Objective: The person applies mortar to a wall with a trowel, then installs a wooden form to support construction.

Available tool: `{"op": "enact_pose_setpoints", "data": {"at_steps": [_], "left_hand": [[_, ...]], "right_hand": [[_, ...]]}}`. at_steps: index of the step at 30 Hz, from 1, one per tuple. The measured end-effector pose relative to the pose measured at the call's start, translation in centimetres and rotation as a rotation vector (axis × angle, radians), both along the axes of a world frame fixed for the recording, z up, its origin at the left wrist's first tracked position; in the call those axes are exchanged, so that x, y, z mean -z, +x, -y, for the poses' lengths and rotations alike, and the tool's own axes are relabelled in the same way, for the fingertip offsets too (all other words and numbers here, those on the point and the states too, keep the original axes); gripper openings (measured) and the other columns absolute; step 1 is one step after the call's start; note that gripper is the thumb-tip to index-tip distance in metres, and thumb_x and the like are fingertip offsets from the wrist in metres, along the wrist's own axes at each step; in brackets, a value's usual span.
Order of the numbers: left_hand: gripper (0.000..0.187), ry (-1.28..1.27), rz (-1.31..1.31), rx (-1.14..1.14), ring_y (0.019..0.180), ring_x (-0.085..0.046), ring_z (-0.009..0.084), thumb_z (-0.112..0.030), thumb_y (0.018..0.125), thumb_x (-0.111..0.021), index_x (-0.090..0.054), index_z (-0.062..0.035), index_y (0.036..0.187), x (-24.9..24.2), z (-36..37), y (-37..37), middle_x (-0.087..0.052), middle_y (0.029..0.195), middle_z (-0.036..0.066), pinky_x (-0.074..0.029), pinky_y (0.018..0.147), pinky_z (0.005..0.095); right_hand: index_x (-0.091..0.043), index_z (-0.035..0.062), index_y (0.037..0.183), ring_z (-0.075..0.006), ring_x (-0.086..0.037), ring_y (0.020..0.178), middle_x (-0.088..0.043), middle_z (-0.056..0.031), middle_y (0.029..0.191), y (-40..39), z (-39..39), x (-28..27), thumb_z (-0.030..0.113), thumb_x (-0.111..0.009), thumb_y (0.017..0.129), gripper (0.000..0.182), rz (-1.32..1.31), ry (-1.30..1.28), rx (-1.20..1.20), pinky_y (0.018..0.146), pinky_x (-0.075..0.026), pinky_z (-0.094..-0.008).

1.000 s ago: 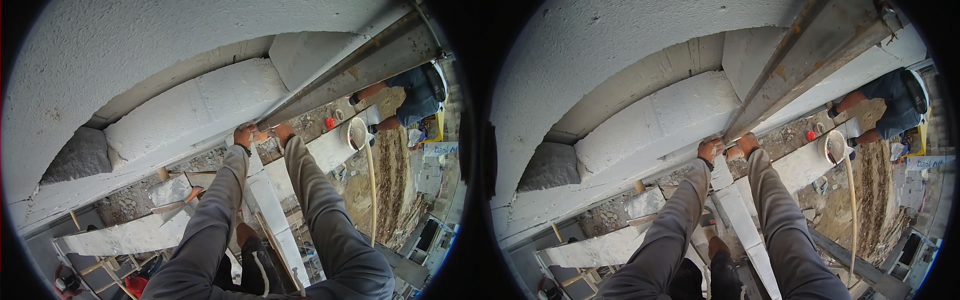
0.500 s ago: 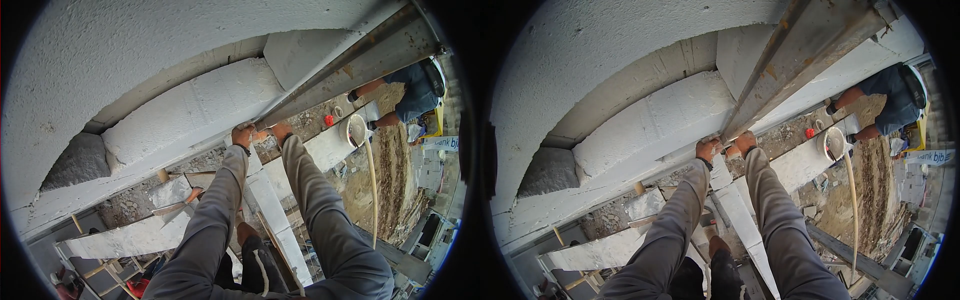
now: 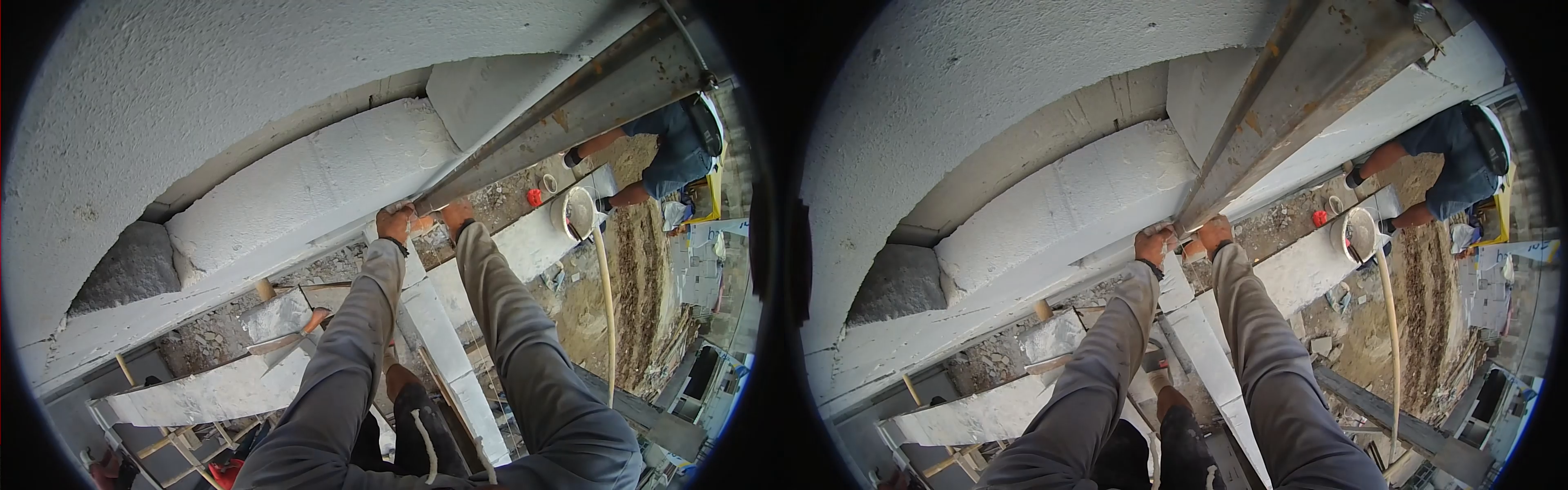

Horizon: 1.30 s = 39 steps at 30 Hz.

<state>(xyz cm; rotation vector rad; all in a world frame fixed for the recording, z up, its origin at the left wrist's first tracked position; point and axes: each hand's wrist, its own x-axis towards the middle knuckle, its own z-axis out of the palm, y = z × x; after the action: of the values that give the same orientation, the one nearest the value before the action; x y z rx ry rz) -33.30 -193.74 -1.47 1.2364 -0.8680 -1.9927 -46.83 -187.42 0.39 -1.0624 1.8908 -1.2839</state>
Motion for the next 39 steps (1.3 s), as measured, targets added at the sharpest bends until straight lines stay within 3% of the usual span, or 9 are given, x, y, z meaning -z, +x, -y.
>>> {"op": "enact_pose_setpoints", "data": {"at_steps": [5,11,13,16,26,28,32,34,39], "left_hand": [[0.011,-0.037,0.016,-0.003,0.06,-0.059,0.0136,-0.005,0.077,-0.061,-0.064,-0.0031,0.087,0.1,-0.1,0.0,-0.064,0.076,0.005,-0.048,0.055,0.0278],[0.011,-0.066,0.042,0.005,0.058,-0.057,0.0128,-0.005,0.077,-0.061,-0.064,-0.0019,0.087,0.4,0.0,-0.2,-0.063,0.073,0.006,-0.047,0.054,0.0273],[0.011,-0.04,-0.016,0.031,0.057,-0.057,0.0127,-0.004,0.077,-0.061,-0.064,-0.0015,0.087,1.2,0.2,-0.1,-0.062,0.071,0.005,-0.047,0.054,0.0267],[0.011,-0.034,0.002,-0.043,0.057,-0.056,0.0125,-0.004,0.077,-0.061,-0.064,-0.0013,0.087,0.1,-0.2,-0.3,-0.062,0.07,0.005,-0.046,0.053,0.0265],[0.016,-0.086,0.014,0.028,0.06,-0.058,0.0135,-0.007,0.078,-0.061,-0.063,-0.0003,0.093,0.4,-0.1,0.0,-0.062,0.073,0.005,-0.049,0.056,0.0267],[0.019,-0.026,0.003,0.025,0.065,-0.061,0.0155,-0.008,0.079,-0.062,-0.062,-0.0013,0.096,0.4,0.1,0.0,-0.063,0.078,0.007,-0.051,0.06,0.028],[0.025,0.101,-0.059,0.04,0.079,-0.063,0.0199,-0.01,0.08,-0.06,-0.06,-0.0029,0.105,-2.0,-0.5,1.3,-0.062,0.093,0.008,-0.052,0.07,0.0308],[0.031,0.196,-0.308,0.088,0.093,-0.061,0.0235,-0.013,0.082,-0.06,-0.057,-0.0045,0.112,-3.5,-0.8,3.3,-0.058,0.106,0.007,-0.048,0.081,0.0336],[0.037,0.303,-0.07,-0.002,0.103,-0.056,0.0258,-0.024,0.084,-0.063,-0.054,-0.0071,0.115,-5.6,-2.7,13.6,-0.055,0.114,0.007,-0.043,0.088,0.0357]], "right_hand": [[-0.059,-0.0018,0.096,-0.0203,-0.059,0.084,-0.063,-0.0112,0.092,0.1,0.0,1.0,0.024,-0.057,0.08,0.031,0.238,-0.081,0.168,0.072,-0.048,-0.0314],[-0.06,-0.001,0.096,-0.0226,-0.06,0.088,-0.064,-0.0123,0.098,-0.6,0.2,-0.5,0.023,-0.048,0.085,0.029,-0.02,0.07,0.034,0.077,-0.048,-0.0313],[-0.061,0.0008,0.097,-0.0223,-0.06,0.091,-0.064,-0.0117,0.101,-0.5,0.3,-2.5,0.019,-0.047,0.086,0.026,-0.786,0.382,-0.22,0.079,-0.048,-0.0319],[-0.062,0.0035,0.098,-0.0234,-0.06,0.094,-0.064,-0.0113,0.102,0.1,1.6,-6.2,0.016,-0.048,0.084,0.023,-1.028,0.753,-0.475,0.081,-0.047,-0.0329],[-0.061,-0.0014,0.095,-0.019,-0.061,0.086,-0.064,-0.0099,0.093,0.6,1.0,-5.2,0.019,-0.053,0.084,0.024,-1.051,0.752,-0.46,0.075,-0.05,-0.0296],[-0.061,-0.0024,0.094,-0.0188,-0.06,0.082,-0.064,-0.0089,0.091,-0.3,0.3,1.0,0.02,-0.056,0.084,0.025,0.129,0.091,0.209,0.07,-0.049,-0.0293],[-0.06,-0.0036,0.099,-0.0204,-0.059,0.088,-0.063,-0.0115,0.096,0.0,-0.3,-0.3,0.021,-0.057,0.083,0.029,0.174,0.128,0.251,0.076,-0.046,-0.0295],[-0.06,-0.0044,0.102,-0.0214,-0.059,0.092,-0.063,-0.0132,0.099,0.3,-0.8,-1.7,0.021,-0.057,0.083,0.032,0.226,0.195,0.277,0.08,-0.045,-0.0297],[-0.059,-0.0052,0.108,-0.0237,-0.057,0.103,-0.062,-0.0159,0.107,1.4,-6.2,-6.6,0.024,-0.056,0.084,0.038,0.214,0.261,0.382,0.089,-0.04,-0.0304]]}}
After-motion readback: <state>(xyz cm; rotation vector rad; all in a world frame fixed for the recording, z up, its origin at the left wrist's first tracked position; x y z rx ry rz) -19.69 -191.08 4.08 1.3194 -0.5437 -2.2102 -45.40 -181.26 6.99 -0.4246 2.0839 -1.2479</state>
